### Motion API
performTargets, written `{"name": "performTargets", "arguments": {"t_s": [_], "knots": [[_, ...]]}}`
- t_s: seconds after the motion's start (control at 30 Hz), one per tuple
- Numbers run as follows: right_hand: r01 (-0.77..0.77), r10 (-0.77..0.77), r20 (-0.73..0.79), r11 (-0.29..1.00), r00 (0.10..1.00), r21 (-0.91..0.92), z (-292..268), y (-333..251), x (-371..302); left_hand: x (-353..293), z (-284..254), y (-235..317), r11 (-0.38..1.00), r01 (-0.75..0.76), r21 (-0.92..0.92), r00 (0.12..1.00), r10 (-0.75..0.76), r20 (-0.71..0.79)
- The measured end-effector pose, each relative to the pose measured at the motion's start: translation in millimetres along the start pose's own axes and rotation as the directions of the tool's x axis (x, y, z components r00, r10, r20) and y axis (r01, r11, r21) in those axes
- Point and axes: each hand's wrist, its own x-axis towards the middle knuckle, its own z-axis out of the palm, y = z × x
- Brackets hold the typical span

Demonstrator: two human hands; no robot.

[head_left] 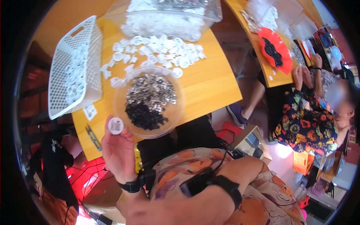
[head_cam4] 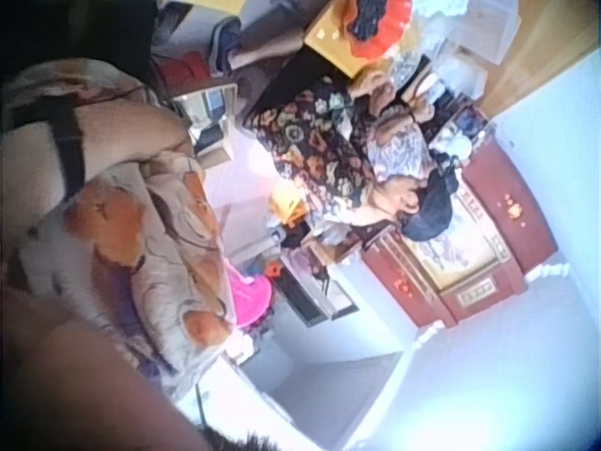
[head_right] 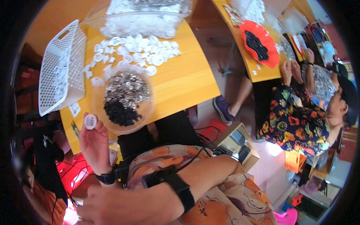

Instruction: Manual assembly of small silver rings into white plastic components at a factory workshop station.

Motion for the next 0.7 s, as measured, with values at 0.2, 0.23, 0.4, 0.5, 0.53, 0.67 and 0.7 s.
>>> {"name": "performTargets", "arguments": {"t_s": [0.2,0.23,0.4,0.5,0.53,0.67,0.7], "knots": [[0.073,-0.018,-0.288,0.980,0.958,0.184,6.9,-0.1,5.5,1.6,1.4,-5.9,0.999,0.033,0.008,0.999,-0.033,0.004],[0.080,-0.019,-0.290,0.977,0.957,0.200,4.9,-1.2,7.8,0.6,2.0,-7.7,0.999,0.038,0.006,0.999,-0.037,-0.022],[-0.021,-0.104,-0.622,0.982,0.776,-0.190,3.2,-1.0,9.3,6.7,-1.9,-17.1,0.993,0.116,0.000,0.993,-0.115,0.026],[0.018,-0.069,-0.452,0.993,0.890,-0.116,7.7,-1.9,9.2,3.8,1.2,-14.4,0.995,0.085,0.049,0.995,-0.082,-0.048],[0.019,-0.068,-0.453,0.994,0.889,-0.112,5.2,0.6,8.1,3.0,0.0,-11.4,0.997,0.064,0.046,0.998,-0.063,-0.030],[0.022,-0.237,-0.542,0.927,0.806,-0.373,2.2,4.0,4.2,6.6,-0.5,-15.5,0.996,0.082,0.046,0.996,-0.083,0.020],[-0.114,-0.232,-0.674,0.897,0.701,-0.427,3.2,2.3,4.1,6.9,1.5,-16.3,0.995,0.084,0.052,0.996,-0.086,0.031]]}}
